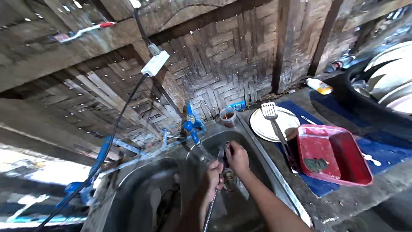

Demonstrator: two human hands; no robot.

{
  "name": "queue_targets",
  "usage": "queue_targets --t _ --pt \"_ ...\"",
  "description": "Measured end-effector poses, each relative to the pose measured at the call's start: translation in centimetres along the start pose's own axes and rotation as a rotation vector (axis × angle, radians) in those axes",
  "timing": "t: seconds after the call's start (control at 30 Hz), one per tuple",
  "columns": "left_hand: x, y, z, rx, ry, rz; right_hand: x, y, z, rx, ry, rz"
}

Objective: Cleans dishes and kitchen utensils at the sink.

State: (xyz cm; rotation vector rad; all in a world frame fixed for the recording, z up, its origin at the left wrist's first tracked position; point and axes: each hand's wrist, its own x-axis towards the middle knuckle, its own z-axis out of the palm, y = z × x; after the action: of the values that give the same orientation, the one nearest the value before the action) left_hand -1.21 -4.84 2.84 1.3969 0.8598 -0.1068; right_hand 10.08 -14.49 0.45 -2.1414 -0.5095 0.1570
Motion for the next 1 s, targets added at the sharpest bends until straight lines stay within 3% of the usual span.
queue_targets --t 0.13,0.27,0.33,0.47,0.57,0.77,0.83,0.9,1.0 --pt "-0.4 -1.5 -1.1 -0.016 0.041 -0.013 -0.9 -1.1 2.3 -0.067 -0.105 -0.140" --pt "-0.8 -1.3 -1.8 -0.005 0.111 -0.026 -0.1 -2.1 3.2 -0.047 -0.160 0.049" --pt "-0.8 -1.1 -2.6 -0.004 0.116 -0.032 -0.5 -3.3 3.9 -0.061 -0.255 0.046" --pt "-0.3 -0.1 -4.5 0.071 0.108 -0.028 0.7 -3.6 5.8 0.001 -0.117 0.085" --pt "0.6 -0.4 -6.1 0.143 0.100 -0.056 0.4 -4.7 7.0 -0.069 -0.196 0.056" --pt "2.3 -1.5 -8.8 0.142 0.007 -0.104 0.7 -3.9 10.6 -0.058 -0.066 0.070" --pt "2.8 -1.4 -9.5 0.154 -0.035 -0.104 0.8 -3.9 11.3 -0.047 -0.011 0.112" --pt "3.3 -1.6 -10.2 0.174 -0.066 -0.110 0.2 -4.2 11.8 -0.108 -0.089 0.148" --pt "3.7 -1.2 -11.0 0.220 -0.130 -0.079 -0.1 -4.0 11.4 -0.067 0.027 0.224"
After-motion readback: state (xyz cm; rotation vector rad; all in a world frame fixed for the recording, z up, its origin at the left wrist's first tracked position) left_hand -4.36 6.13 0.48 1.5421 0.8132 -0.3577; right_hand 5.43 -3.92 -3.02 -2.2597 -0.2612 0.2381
